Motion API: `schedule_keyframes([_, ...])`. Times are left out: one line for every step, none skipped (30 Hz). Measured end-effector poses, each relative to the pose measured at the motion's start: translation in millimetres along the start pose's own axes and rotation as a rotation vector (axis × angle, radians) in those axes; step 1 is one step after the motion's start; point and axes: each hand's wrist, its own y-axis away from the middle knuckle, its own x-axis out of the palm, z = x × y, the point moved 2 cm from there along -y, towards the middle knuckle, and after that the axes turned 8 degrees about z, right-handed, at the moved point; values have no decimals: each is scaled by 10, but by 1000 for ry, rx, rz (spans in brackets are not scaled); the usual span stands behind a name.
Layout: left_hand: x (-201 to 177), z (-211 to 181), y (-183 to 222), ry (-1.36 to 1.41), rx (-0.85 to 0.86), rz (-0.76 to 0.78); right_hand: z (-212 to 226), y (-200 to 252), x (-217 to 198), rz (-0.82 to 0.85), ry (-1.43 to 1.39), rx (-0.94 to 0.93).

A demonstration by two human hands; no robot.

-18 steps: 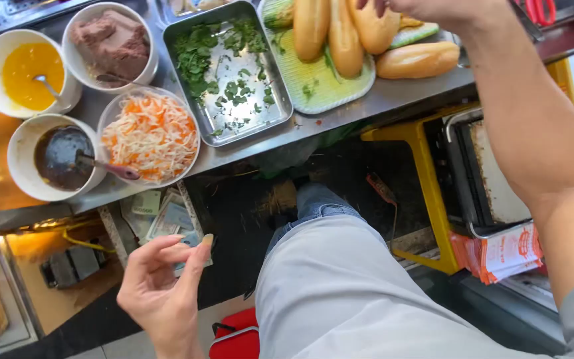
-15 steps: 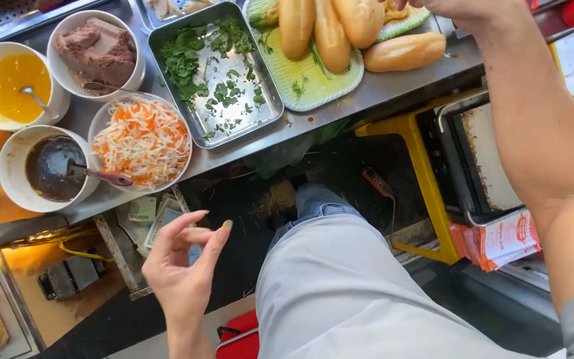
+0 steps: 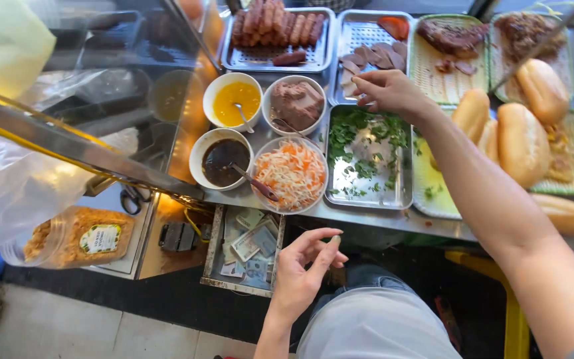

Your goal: The recorder is slicing various types of sausages on a wooden cutting board using a knife.

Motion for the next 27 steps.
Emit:
schedule_keyframes([-55,26,41,6,6,-35,-134,-343,-29,34,8,-7])
schedule_keyframes([-111,63,80,16,-9,-107,-280,-693,-58,7,-61,28])
schedule_keyframes([-174,101,110,26,-23,-178,-412,-1060,-76,-22,-128,63])
schedule_keyframes([-225,157,157,33,-15,-211,-583,-1391,-142,11,-118,56])
schedule_keyframes([-281,216,203,46,-21,-295,-757,-1736,-225,-104,-90,119])
schedule_keyframes([-330,280,252,59,-27,-379,-925,-2087,-294,-219,-61,180])
schedule_keyframes([-382,406,327,64,-19,-413,-975,-2276,-330,-185,-53,169])
schedule_keyframes([-430,538,410,85,-10,-482,-1024,-2462,-381,-255,27,182])
schedule_keyframes([-470,667,495,105,-1,-545,-1077,-2631,-445,-330,105,193])
schedule_keyframes([-499,767,582,109,6,-575,-1080,-2782,-467,-302,111,181])
schedule_keyframes([-536,875,691,123,-19,-617,-1120,-2904,-483,-278,186,272])
schedule_keyframes([-563,987,805,138,-44,-659,-1160,-3022,-497,-254,264,361])
schedule_keyframes([-600,1065,893,142,-42,-679,-1137,-3070,-482,-236,269,355])
schedule_keyframes([-627,1156,990,145,-94,-719,-1122,-3107,-474,-236,312,391])
schedule_keyframes([-654,1243,1103,147,-150,-754,-1123,-3115,-472,-238,353,430])
schedule_keyframes([-622,1256,1137,150,-151,-770,-1204,-3175,-445,-223,357,426])
schedule_keyframes([-607,1276,1159,192,-169,-808,-1275,-3236,-441,-264,194,403])
schedule_keyframes([-586,1292,1185,234,-188,-845,-1344,-3293,-436,-302,32,381])
schedule_keyframes([-570,1289,1175,235,-183,-857,-1365,-3296,-373,-291,33,375])
schedule_keyframes([-549,1291,1168,301,-174,-881,-1359,-3297,-322,-351,-78,192])
schedule_keyframes([-525,1301,1147,368,-163,-902,-1351,-3291,-297,-409,-191,7])
schedule_keyframes([-507,1301,1119,370,-157,-911,-1363,-3333,-263,-399,-190,1])
schedule_keyframes([-482,1300,1092,397,-129,-908,-1398,-3343,-253,-429,-321,-39])
schedule_keyframes([-455,1300,1066,424,-101,-905,-1434,-3352,-244,-457,-453,-78])
schedule_keyframes([-442,1286,1045,426,-95,-911,-1452,-3353,-235,-450,-452,-81])
schedule_keyframes([-429,1268,1022,426,-71,-904,-1462,-3354,-224,-436,-441,-117])
schedule_keyframes([-411,1252,1000,427,-47,-898,-1475,-3353,-215,-422,-429,-152])
